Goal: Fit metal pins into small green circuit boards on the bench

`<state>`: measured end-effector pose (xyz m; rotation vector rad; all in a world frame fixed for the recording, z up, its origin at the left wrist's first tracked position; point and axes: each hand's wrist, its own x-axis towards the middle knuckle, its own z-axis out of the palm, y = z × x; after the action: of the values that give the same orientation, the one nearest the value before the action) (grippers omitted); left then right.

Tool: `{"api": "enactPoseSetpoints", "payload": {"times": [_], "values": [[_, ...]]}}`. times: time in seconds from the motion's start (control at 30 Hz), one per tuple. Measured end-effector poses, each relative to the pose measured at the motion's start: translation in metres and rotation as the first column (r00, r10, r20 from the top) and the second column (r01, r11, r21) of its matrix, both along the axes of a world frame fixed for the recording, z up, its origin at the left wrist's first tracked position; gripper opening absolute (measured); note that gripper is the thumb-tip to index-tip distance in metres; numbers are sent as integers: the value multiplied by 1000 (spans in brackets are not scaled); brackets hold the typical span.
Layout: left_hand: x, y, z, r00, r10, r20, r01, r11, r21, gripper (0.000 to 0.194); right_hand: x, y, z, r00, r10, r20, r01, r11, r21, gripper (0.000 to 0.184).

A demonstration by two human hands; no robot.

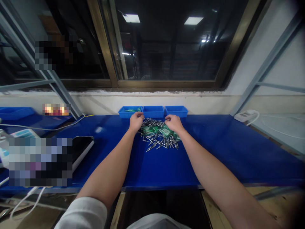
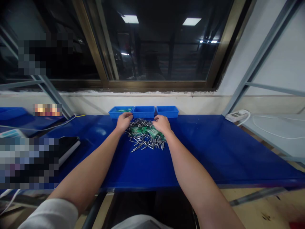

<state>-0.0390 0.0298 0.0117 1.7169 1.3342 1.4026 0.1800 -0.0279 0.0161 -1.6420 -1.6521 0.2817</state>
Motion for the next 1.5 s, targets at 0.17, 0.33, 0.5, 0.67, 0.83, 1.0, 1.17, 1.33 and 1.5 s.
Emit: {"api": "enactPoseSetpoints", "payload": {"times": [0.17,0.33,0.5,0.67,0.83,1.0,1.17,1.33,1.5], "values": [[19,-24,8,899,-99,-426,135,989,57,15,5,-1,3,983,20,185,6,991,-137,37],[34,-46,11,765,-194,-615,274,961,37,20,6,-6,8,953,82,290,1,961,-275,40],[45,-52,5,735,-216,-643,308,951,33,20,6,-5,7,950,160,269,-76,952,-297,35],[50,-50,2,747,-205,-633,297,954,41,16,-1,-11,9,948,194,251,-124,955,-270,41],[44,-49,8,752,-73,-655,142,988,53,15,-4,-20,16,943,230,240,-162,948,-273,49],[40,-50,9,713,-40,-700,92,995,38,14,-2,-19,16,923,266,278,-186,941,-284,50],[43,-53,12,728,-50,-683,150,985,88,28,-3,-16,10,927,291,238,-251,950,-184,49],[45,-55,16,793,-242,-559,313,949,33,35,-8,-12,5,922,384,-47,-385,923,-6,44],[45,-53,15,876,-466,-129,457,885,-89,35,-15,-7,3,894,296,-338,-247,952,179,47]]}}
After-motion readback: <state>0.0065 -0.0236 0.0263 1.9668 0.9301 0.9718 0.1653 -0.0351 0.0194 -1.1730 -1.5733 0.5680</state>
